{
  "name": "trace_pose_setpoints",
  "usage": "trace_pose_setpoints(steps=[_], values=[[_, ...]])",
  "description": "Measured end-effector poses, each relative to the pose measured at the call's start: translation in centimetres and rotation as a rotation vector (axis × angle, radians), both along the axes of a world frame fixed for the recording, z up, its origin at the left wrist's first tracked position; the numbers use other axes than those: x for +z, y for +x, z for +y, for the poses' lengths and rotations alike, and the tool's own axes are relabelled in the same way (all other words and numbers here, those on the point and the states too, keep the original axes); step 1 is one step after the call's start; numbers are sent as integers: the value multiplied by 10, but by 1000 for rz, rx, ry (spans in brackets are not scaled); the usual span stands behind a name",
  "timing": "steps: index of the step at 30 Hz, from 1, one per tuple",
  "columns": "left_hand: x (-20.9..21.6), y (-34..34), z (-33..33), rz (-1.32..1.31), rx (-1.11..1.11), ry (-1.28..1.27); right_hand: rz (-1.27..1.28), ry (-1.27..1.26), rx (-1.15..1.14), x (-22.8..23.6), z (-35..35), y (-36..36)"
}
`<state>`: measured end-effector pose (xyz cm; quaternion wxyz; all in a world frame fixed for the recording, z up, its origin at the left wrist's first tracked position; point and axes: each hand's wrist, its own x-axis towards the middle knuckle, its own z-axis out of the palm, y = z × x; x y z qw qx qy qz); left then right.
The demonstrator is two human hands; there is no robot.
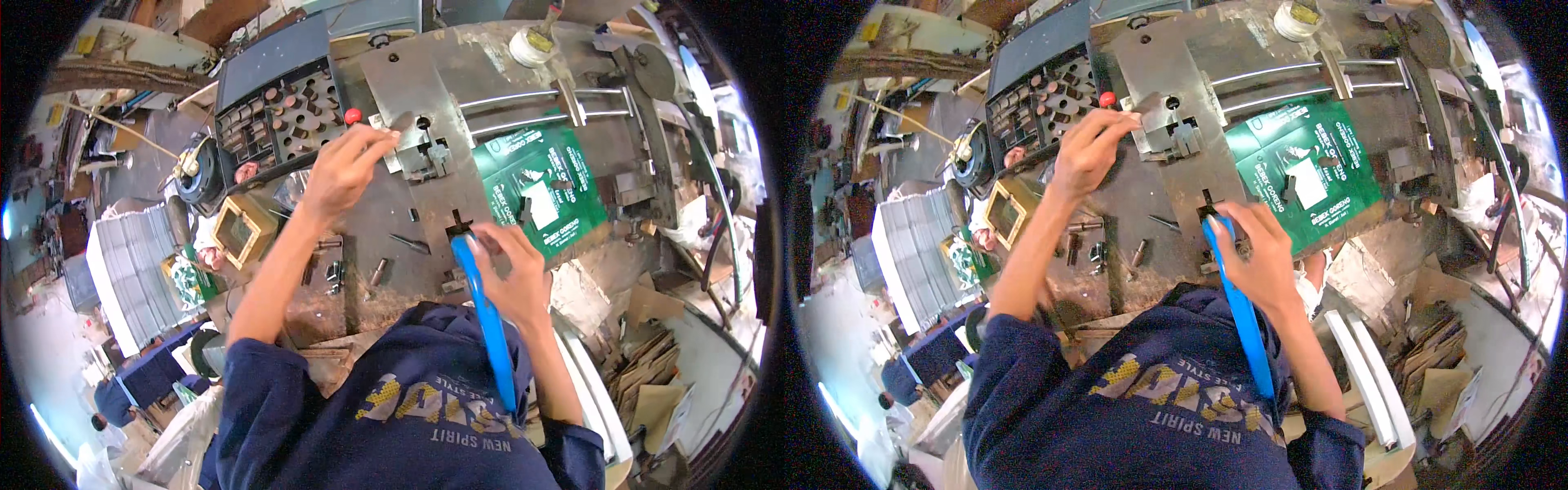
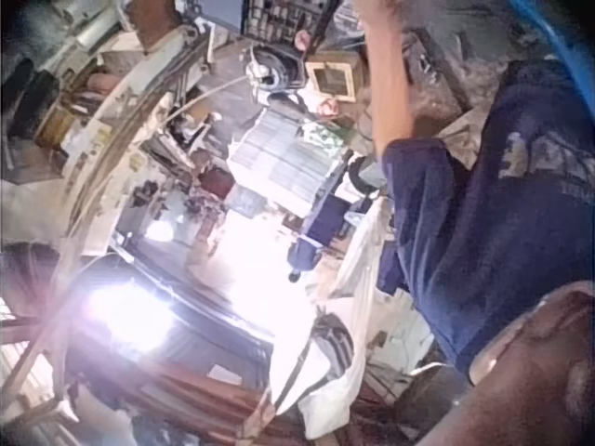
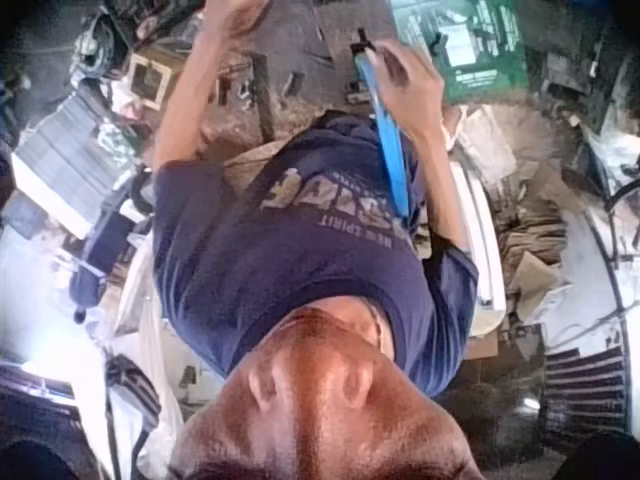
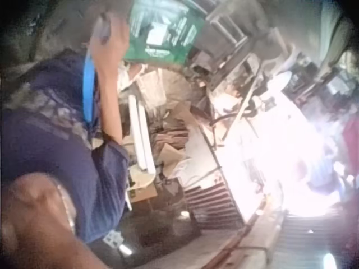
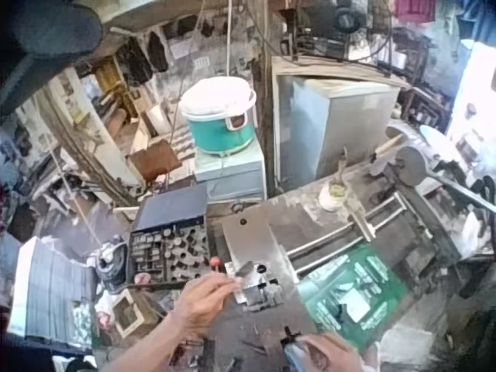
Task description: The person cuts metal strips using a manual shearing machine, shapes them with a bending machine, and fits the strips into grooves on a die board.
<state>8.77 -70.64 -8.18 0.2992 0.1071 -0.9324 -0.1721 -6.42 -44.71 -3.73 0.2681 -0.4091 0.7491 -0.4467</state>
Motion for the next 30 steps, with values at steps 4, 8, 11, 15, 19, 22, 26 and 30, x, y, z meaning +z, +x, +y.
trace_pose_setpoints(steps=[4,8,11,15,19,22,26,30], values=[[25,-40,-43,-298,-502,-122,158,158,4,8,54,-12],[53,-108,-66,-639,-801,-218,91,313,-52,20,93,-13],[52,-134,-75,-701,-880,-159,49,395,-62,21,117,-4],[36,-128,-77,-669,-913,-63,29,441,-14,24,135,2],[37,-129,-72,-812,-803,-84,-11,400,-43,27,128,5],[34,-122,-90,-621,-529,-179,22,417,35,32,126,-2],[-17,-60,-104,-588,280,303,11,392,-22,33,127,-6],[-24,-40,-81,-596,396,259,-8,406,53,32,116,-6]])
